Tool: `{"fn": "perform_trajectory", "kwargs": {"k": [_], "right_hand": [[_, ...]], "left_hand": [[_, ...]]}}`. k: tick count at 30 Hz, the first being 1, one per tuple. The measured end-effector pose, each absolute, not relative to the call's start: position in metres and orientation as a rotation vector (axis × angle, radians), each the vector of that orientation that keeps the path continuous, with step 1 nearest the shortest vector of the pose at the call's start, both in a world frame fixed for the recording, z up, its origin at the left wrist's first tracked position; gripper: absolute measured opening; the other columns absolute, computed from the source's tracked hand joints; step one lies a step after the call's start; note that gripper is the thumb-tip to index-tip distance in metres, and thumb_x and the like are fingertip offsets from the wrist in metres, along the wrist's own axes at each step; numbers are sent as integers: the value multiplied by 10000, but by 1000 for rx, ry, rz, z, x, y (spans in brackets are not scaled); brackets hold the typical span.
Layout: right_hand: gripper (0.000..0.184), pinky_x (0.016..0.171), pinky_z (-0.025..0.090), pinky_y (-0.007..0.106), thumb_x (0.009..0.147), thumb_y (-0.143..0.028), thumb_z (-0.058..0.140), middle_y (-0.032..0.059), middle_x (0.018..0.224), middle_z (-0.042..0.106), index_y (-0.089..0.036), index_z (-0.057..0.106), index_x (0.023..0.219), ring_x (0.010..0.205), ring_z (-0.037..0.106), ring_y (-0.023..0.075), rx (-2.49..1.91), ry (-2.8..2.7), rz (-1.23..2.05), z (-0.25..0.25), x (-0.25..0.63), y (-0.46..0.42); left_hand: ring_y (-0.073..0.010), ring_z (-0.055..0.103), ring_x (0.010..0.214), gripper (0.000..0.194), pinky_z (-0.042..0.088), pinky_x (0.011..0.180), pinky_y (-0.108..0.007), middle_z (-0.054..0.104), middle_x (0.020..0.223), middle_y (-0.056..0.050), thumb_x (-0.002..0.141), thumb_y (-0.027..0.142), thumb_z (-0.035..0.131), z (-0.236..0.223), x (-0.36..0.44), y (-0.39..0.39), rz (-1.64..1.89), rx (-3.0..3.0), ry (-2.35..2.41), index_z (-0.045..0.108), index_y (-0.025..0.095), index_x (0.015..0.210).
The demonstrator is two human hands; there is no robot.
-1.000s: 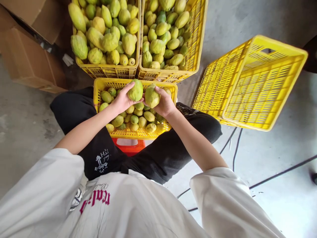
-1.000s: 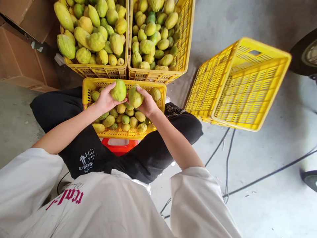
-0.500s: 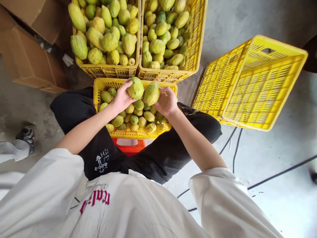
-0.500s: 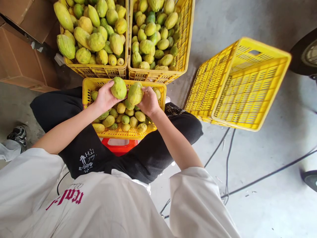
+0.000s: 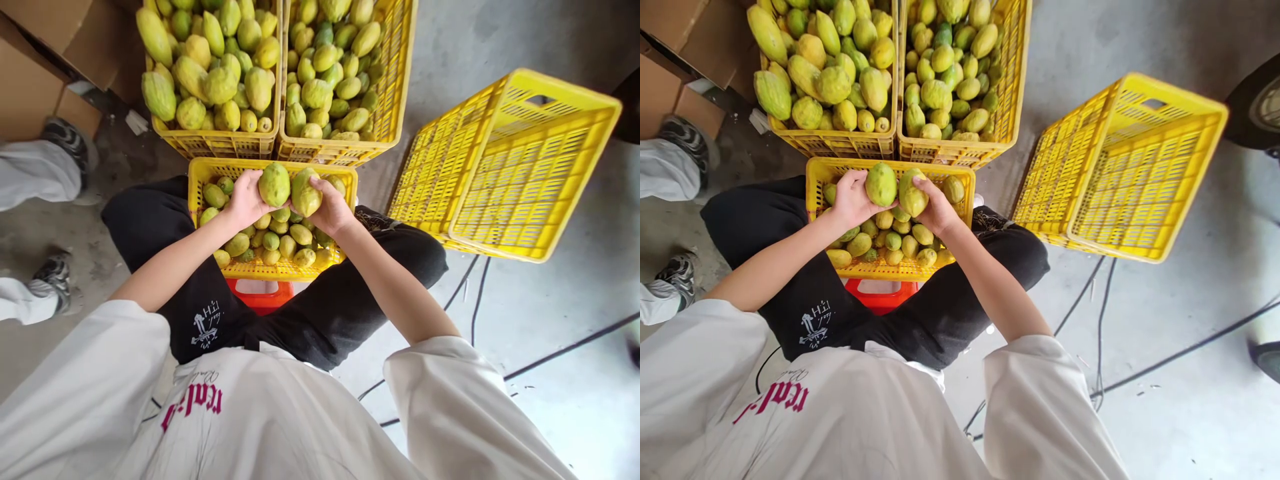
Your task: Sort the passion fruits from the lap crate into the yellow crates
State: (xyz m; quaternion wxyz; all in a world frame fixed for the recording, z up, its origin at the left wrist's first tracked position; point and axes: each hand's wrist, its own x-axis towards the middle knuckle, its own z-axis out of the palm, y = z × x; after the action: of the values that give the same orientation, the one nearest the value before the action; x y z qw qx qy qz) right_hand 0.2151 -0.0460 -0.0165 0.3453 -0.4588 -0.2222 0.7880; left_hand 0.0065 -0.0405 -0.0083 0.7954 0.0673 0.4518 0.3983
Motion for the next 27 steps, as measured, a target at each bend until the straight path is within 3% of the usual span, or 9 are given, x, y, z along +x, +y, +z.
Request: {"fn": "perform_trajectory", "kwargs": {"k": [4,9,14,21,27], "right_hand": [[405,1061,723,522,929,-682,926,72,1107,895,-342,784,1098,1367,812,394,-1221,-602,2032,-11,216,-44],[455,1084,720,559,935,-727,851,80,1134,907,-336,806,1163,1367,818,415,-1208,-582,2034,-10,222,-42],[385,1129,700,548,946,-658,861,56,1147,915,-336,795,1146,1388,804,399,-1203,-550,2037,-8,220,-44],[368,1113,700,544,914,-583,957,75,1171,900,-321,775,1097,1435,760,420,-1226,-518,2052,-4,212,-48],[359,1132,661,528,947,-574,946,55,1137,885,-332,740,1115,1373,764,381,-1246,-520,2009,-4,211,-49]], "left_hand": [[-388,789,1529,477,684,1276,-570,913,1382,-123,1144,453,533,-5,7,-40,833,129,935,750,205,1488],[-367,816,1487,496,711,1230,-520,907,1389,-112,1164,500,583,-2,11,-36,819,143,972,726,208,1538],[-363,809,1500,400,718,1215,-494,921,1320,-89,1146,520,675,-5,11,-35,896,152,1043,779,245,1416],[-341,772,1538,207,656,1322,-523,915,1055,-41,1147,350,626,-5,13,-43,852,145,1027,791,257,1230],[-394,819,1483,408,733,1211,-548,938,1201,-73,1128,502,619,-9,11,-41,841,139,1011,788,262,1411]]}}
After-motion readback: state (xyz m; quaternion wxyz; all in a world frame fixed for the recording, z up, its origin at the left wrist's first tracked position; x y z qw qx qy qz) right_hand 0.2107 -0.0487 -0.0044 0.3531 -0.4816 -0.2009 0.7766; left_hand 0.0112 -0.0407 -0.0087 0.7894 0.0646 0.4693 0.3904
